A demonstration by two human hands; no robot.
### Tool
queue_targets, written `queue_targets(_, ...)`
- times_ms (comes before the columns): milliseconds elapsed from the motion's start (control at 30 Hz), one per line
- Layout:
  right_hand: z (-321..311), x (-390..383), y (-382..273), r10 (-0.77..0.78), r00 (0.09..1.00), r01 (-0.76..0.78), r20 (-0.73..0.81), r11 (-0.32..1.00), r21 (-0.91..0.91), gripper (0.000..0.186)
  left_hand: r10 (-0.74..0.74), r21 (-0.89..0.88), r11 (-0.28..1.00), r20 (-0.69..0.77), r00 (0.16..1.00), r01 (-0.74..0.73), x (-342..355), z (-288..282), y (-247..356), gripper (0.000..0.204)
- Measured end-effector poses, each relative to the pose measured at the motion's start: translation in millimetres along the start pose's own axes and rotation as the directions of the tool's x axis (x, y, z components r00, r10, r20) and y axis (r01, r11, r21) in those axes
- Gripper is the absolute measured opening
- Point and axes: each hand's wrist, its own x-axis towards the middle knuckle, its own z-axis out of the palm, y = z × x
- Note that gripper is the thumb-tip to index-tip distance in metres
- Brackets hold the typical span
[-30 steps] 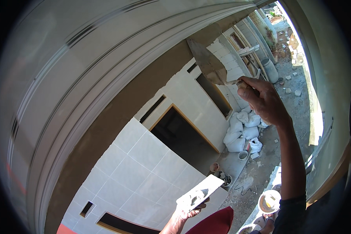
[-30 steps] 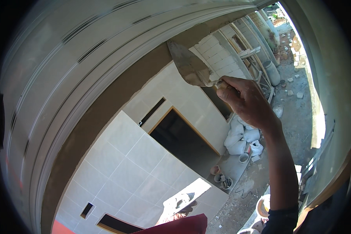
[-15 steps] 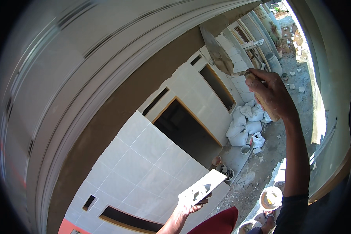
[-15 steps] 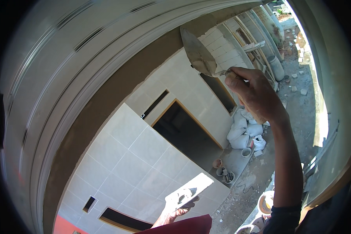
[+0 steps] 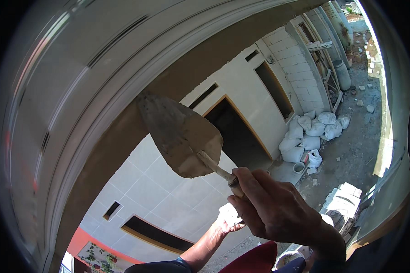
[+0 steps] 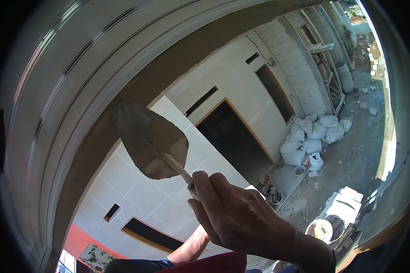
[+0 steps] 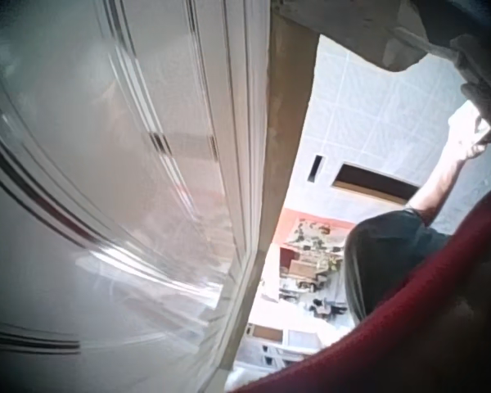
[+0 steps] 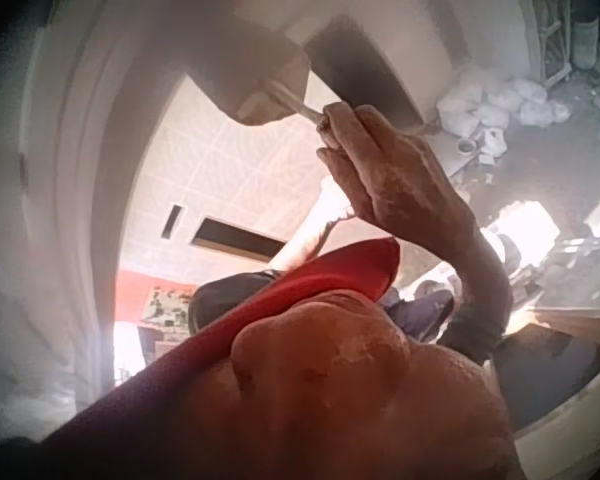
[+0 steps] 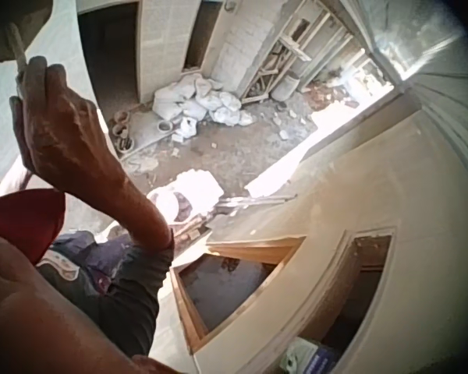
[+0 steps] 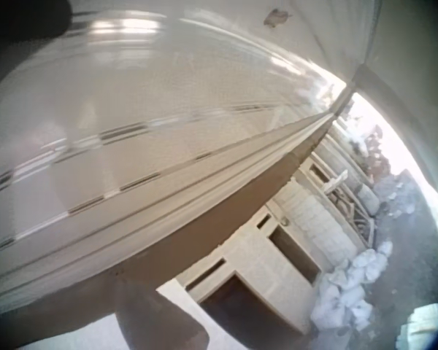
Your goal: The person applies mortar to an overhead wall section using a trowel and a small board, scoops additional mortar from a bucket with the trowel, and smooths the mortar along the surface.
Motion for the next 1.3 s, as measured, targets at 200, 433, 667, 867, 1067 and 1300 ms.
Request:
queue_targets(200, 3.4, -1.0, 4.8, -0.057, 0.998, 0.054, -0.027, 0.993, -0.104, 0.043, -0.012, -0.018, 1.000, 0.020, 1.000, 0.012, 2.8, -6.5, 0.1, 0.045)
queue_targets(433, -16.4, 3.1, 32.1, 0.060, 0.979, -0.097, -0.196, 0.978, -0.187, 0.040, -0.031, -0.029, 0.999, -0.029, 0.999, 0.030, -7.1, -1.2, 2.4, 0.047)
queue_targets(667, -29.7, 10.8, 47.3, -0.018, 0.941, -0.031, -0.337, 0.990, -0.138, 0.033, 0.024, -0.008, 1.000, -0.148, 0.989, -0.026, -14.6, 7.0, 3.7, 0.044)
queue_targets(867, 1.2, 1.2, -2.8, -0.034, 0.998, 0.034, 0.052, 0.999, 0.006, 0.042, 0.482, 0.533, 0.799, -0.296, 0.825, -0.276, -20.1, 68.4, -35.7, 0.036)
queue_targets(1067, -5.9, 6.1, 5.0, -0.085, 0.996, 0.091, 0.039, 0.970, -0.225, 0.042, 0.326, -0.068, 0.941, -0.066, 0.943, -0.330, -12.7, 58.3, -30.9, 0.044)
queue_targets(1300, -65.1, 6.4, 81.1, 0.083, 0.961, -0.150, -0.266, 0.958, -0.243, 0.033, 0.044, 0.028, 0.999, -0.181, 0.983, -0.040, 9.9, -7.2, 11.1, 0.042)
